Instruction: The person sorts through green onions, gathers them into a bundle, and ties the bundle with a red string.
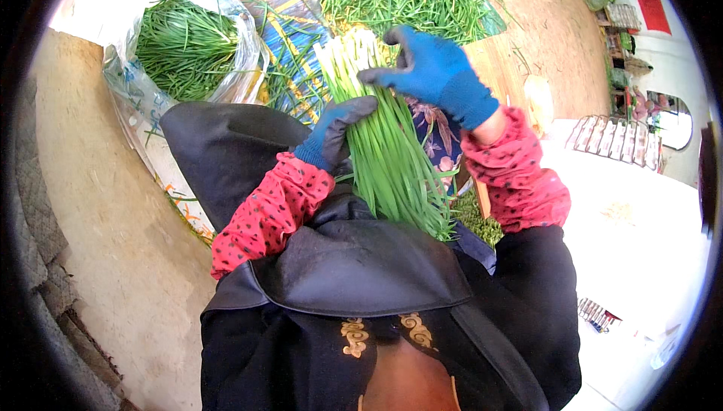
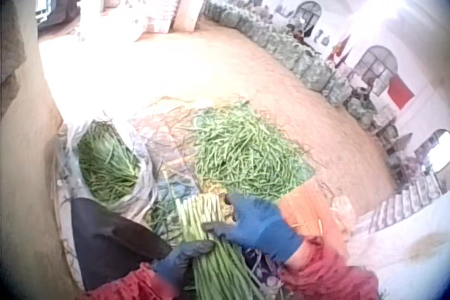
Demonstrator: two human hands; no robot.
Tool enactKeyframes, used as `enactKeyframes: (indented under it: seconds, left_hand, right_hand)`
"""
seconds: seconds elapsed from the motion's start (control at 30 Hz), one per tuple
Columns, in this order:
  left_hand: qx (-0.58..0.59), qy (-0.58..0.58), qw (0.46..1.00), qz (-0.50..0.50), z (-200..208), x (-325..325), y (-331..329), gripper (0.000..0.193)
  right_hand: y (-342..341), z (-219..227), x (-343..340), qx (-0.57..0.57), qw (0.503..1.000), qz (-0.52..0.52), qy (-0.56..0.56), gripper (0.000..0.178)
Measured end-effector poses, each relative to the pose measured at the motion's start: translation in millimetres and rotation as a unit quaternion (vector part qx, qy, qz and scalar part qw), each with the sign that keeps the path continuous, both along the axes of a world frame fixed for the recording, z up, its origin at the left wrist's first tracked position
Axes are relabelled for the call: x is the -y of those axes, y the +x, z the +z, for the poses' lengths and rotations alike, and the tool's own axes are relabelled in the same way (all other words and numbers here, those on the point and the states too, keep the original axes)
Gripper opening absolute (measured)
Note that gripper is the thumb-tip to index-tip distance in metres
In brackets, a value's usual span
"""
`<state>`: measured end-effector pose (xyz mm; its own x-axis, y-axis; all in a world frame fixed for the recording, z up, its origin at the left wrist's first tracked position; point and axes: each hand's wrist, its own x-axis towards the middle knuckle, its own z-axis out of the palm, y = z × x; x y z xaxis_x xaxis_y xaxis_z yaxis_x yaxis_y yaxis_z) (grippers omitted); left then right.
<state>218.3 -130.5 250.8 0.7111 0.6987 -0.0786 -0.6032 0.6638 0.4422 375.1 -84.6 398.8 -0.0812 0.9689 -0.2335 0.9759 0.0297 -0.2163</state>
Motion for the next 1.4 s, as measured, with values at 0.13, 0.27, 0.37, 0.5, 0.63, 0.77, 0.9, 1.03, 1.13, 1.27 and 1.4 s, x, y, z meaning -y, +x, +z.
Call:
enactKeyframes:
  seconds: [0.13,0.27,0.37,0.5,0.63,0.77,0.9,1.03,1.13,1.27,1.4]
  left_hand:
    - [-0.016,-0.007,1.000,-0.002,2,-5,7,0.041]
    - [-0.001,-0.147,0.985,-0.088,17,-11,12,0.036]
    - [-0.004,-0.111,0.992,-0.053,15,-6,11,0.035]
    - [0.002,-0.088,0.996,-0.023,3,1,9,0.036]
    - [-0.002,-0.125,0.990,-0.066,10,-2,10,0.037]
    - [0.022,-0.111,0.993,-0.044,0,5,11,0.027]
    - [0.012,-0.060,0.997,0.044,-26,13,15,0.028]
    - [0.024,-0.076,0.993,0.092,-24,-5,13,0.027]
    - [-0.007,-0.069,0.991,0.110,38,-8,23,0.036]
    - [0.008,-0.151,0.985,0.086,30,-17,17,0.037]
    - [-0.018,-0.101,0.994,0.049,60,-13,44,0.042]
  right_hand:
    - [4,-28,15,-0.125,0.989,-0.071,-0.019,0.060]
    - [12,-36,13,-0.179,0.981,-0.081,-0.007,0.050]
    - [21,-37,11,-0.308,0.948,-0.080,0.021,0.041]
    - [16,-33,-6,-0.279,0.956,-0.061,0.062,0.041]
    - [12,-8,-19,-0.128,0.955,0.098,0.247,0.048]
    - [-1,-39,-35,-0.119,0.926,0.233,0.274,0.050]
    - [-12,-43,-33,-0.151,0.958,0.120,0.214,0.050]
    - [12,-29,11,-0.176,0.969,-0.011,0.176,0.076]
    - [-5,-46,86,-0.127,0.981,-0.007,0.148,0.092]
    - [-28,-51,124,-0.147,0.977,-0.080,0.131,0.094]
    - [-9,-42,129,-0.246,0.948,-0.201,0.017,0.088]
